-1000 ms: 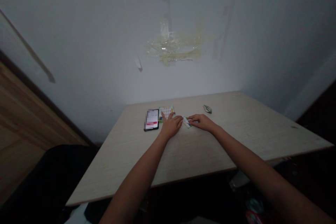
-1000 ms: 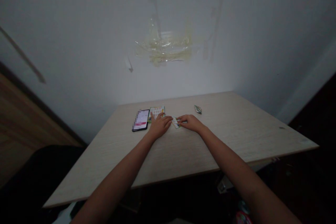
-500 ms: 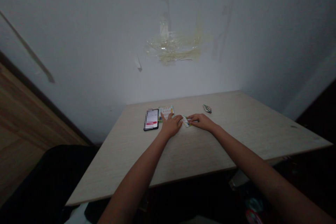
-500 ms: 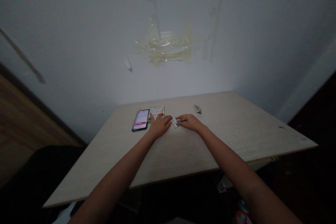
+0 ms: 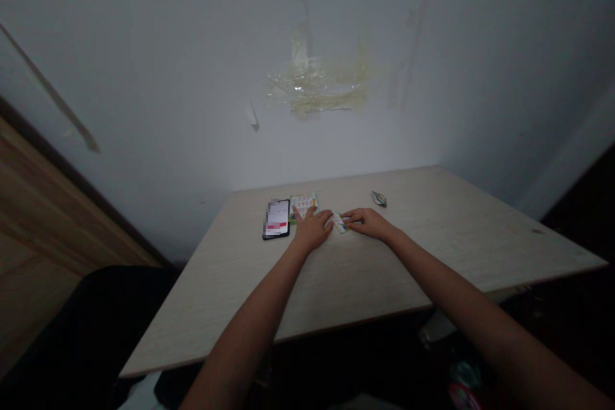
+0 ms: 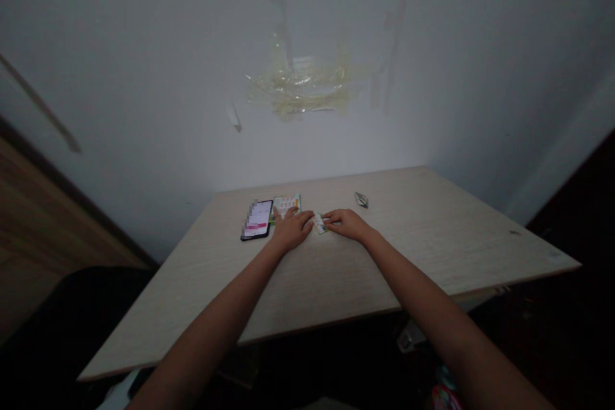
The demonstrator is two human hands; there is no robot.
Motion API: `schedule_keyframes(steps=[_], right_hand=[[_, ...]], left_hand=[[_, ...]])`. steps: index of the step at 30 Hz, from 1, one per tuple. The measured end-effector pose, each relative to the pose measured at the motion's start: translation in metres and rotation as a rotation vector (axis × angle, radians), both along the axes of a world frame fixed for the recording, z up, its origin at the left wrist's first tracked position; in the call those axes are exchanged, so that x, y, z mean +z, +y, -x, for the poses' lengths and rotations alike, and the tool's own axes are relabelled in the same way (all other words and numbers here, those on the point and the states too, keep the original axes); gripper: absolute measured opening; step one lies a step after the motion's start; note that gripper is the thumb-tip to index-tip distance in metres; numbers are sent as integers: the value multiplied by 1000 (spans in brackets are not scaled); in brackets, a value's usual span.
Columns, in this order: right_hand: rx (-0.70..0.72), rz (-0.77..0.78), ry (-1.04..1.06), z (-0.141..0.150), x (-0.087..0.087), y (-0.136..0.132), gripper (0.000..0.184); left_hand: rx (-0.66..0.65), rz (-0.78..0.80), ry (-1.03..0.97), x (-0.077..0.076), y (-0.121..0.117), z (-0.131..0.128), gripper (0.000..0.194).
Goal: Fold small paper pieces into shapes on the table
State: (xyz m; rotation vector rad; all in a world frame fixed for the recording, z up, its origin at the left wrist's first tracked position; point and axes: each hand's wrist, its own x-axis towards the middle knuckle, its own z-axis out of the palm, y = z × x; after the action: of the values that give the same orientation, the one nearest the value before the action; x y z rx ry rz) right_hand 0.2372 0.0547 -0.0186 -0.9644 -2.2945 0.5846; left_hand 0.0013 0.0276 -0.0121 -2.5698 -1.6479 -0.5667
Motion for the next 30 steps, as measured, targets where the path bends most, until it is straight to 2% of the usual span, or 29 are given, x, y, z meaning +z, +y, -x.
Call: schedule_keyframes(steps=[20, 30], right_hand=[[35, -47, -12, -1, -4, 2, 26], [3, -56, -22, 1, -2, 0, 26]], left_hand=[[-68, 31, 108, 2, -4, 5, 38], [-152, -46, 104, 4, -12, 4, 38]])
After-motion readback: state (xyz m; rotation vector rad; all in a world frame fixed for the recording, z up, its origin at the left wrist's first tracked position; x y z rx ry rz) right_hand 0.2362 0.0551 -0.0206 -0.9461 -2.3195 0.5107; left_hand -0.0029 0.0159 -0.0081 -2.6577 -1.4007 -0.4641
